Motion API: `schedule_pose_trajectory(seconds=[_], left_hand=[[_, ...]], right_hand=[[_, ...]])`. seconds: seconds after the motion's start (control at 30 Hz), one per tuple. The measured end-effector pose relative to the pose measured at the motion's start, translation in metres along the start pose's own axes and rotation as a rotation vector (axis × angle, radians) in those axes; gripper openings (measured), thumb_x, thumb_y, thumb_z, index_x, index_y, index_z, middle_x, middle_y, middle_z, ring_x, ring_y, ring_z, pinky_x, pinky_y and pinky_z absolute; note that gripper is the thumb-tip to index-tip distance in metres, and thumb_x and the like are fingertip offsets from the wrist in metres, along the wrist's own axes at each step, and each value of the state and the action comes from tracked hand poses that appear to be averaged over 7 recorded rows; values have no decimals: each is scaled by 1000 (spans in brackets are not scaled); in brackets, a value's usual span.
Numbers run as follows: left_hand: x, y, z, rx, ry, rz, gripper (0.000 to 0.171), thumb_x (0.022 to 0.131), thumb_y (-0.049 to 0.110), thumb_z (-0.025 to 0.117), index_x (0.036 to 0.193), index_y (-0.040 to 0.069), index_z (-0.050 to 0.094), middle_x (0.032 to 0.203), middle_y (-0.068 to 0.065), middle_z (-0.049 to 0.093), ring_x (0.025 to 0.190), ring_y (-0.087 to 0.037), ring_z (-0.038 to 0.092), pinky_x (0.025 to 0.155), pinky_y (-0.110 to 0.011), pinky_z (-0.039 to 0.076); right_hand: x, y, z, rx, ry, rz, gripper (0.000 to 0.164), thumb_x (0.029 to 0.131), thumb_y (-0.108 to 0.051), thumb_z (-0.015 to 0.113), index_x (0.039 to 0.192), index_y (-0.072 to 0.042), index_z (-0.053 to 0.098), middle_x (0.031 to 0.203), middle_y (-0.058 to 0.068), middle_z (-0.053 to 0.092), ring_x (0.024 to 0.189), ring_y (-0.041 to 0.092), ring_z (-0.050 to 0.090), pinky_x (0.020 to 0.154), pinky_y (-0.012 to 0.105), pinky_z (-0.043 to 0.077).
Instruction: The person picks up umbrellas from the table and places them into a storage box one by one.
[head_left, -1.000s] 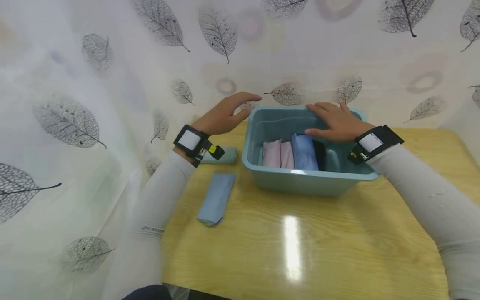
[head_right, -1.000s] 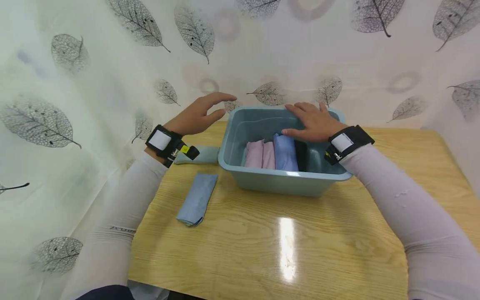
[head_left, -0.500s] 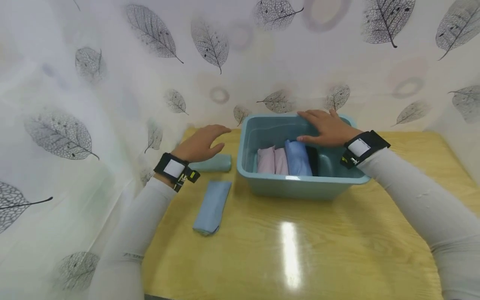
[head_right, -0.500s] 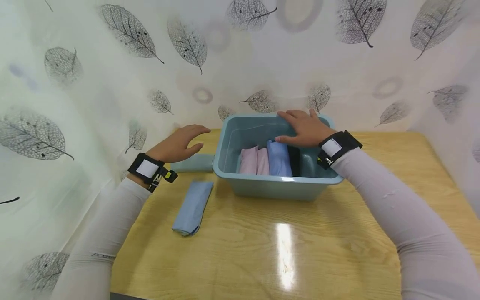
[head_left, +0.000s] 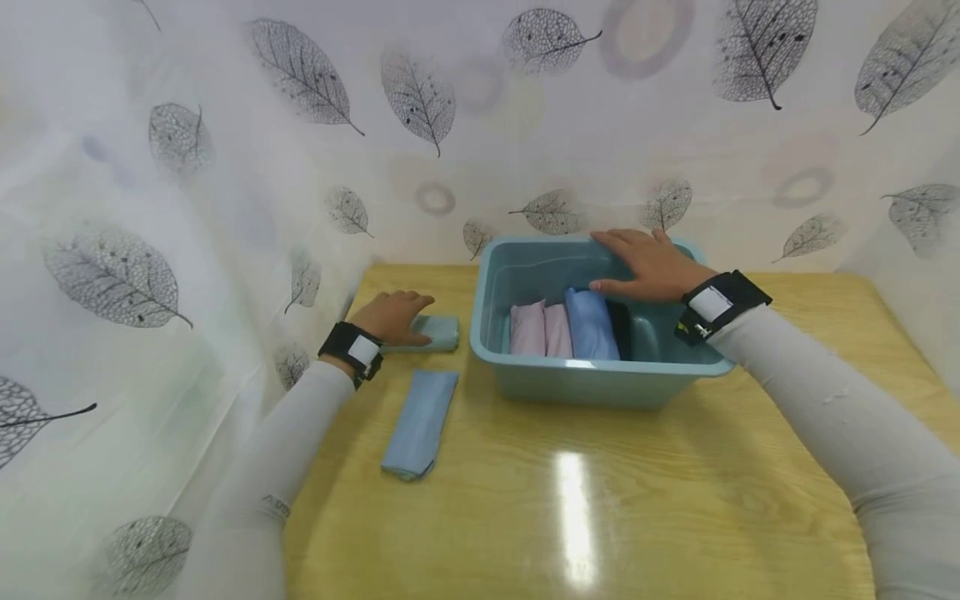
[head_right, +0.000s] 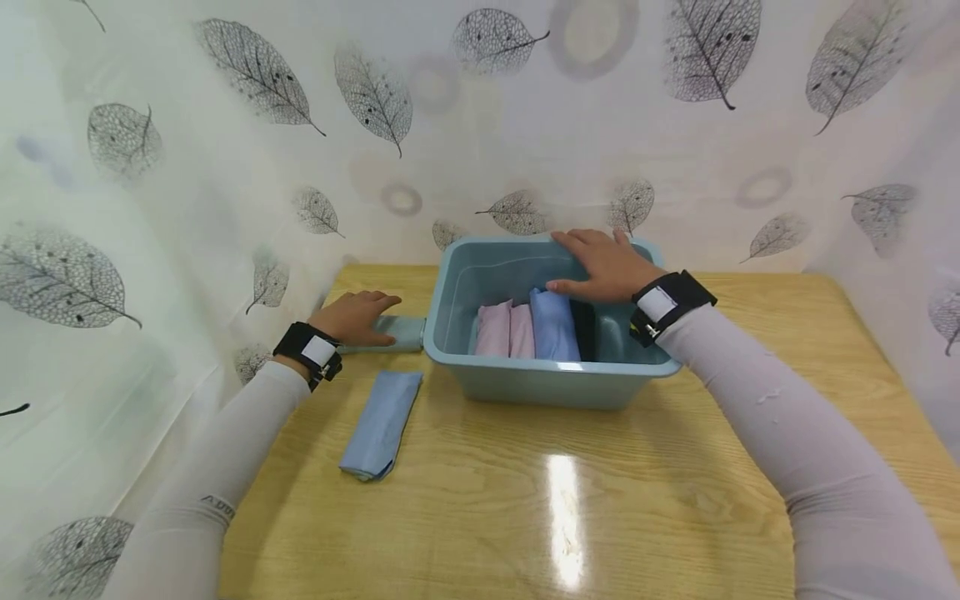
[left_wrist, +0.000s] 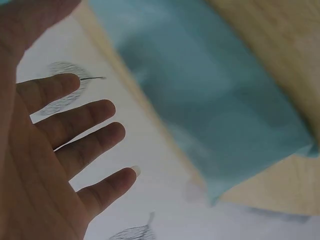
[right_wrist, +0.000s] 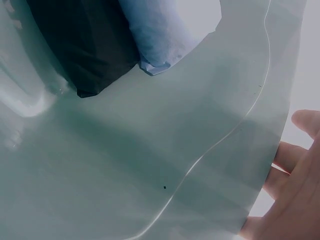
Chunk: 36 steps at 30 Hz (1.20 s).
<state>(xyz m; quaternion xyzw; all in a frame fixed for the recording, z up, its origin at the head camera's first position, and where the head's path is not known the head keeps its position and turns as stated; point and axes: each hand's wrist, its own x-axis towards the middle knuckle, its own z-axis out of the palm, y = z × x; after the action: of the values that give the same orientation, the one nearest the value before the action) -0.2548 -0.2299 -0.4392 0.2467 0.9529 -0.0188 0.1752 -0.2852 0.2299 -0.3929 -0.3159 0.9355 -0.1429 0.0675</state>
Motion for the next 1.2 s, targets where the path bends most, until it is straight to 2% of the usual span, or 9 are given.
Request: schedule_pose_trajectory(seconds=[0.17, 0.33, 0.57, 0.7, 0.87, 1.03, 1.2], left_hand=[[8, -11, 22, 1, -48, -25, 97, 82, 56, 80, 157, 7, 43, 151, -20, 52, 136, -41, 50, 112, -61, 38], [18, -18, 38, 1, -63, -34, 96, 81, 52, 83, 156, 7, 44, 147, -21, 55, 132, -41, 53, 110, -64, 38], [18, -14, 34, -41, -93, -47, 90, 81, 40, 84, 155, 7, 45, 145, -20, 55, 126, -39, 58, 111, -64, 37], [18, -13, 36, -30, -87, -52, 86, 80, 38, 85, 151, 6, 48, 140, -19, 58, 116, -38, 64, 109, -62, 40], [15, -9, 36, -9, -89, -64, 79, 82, 34, 85, 146, 3, 51, 136, -18, 62, 114, -38, 65, 107, -60, 43], [8, -3, 30, -10, -84, -53, 72, 83, 29, 86, 142, 1, 54, 129, -18, 64, 107, -37, 67, 99, -56, 50], [16, -7, 32, -9, -72, -11, 73, 81, 29, 87, 140, 1, 54, 126, -18, 65, 104, -35, 68, 94, -53, 54]], right_hand=[[-1, -1, 0, 1, 0, 4, 92, 96, -59, 62, 165, -11, 23, 165, 23, 29, 152, 43, 24, 116, 75, 8], [-1, -1, -4, -2, -2, 10, 91, 97, -56, 63, 165, -10, 24, 165, 23, 29, 153, 43, 24, 117, 74, 8], [-3, -2, -2, 11, -3, 18, 90, 97, -55, 63, 164, -9, 25, 165, 24, 29, 153, 43, 23, 117, 73, 7], [-3, -3, 1, 6, 5, 20, 90, 97, -56, 63, 164, -10, 26, 164, 24, 29, 152, 43, 24, 117, 74, 8], [-4, -3, 4, 10, -1, 28, 88, 98, -55, 62, 165, -10, 25, 165, 24, 29, 153, 43, 23, 118, 73, 7], [-3, -6, 2, 4, 0, 28, 88, 98, -55, 62, 164, -9, 26, 165, 24, 29, 153, 42, 24, 118, 72, 8], [-3, -2, 2, -9, 7, 34, 90, 97, -58, 61, 164, -10, 26, 165, 23, 30, 153, 42, 24, 118, 72, 8]])
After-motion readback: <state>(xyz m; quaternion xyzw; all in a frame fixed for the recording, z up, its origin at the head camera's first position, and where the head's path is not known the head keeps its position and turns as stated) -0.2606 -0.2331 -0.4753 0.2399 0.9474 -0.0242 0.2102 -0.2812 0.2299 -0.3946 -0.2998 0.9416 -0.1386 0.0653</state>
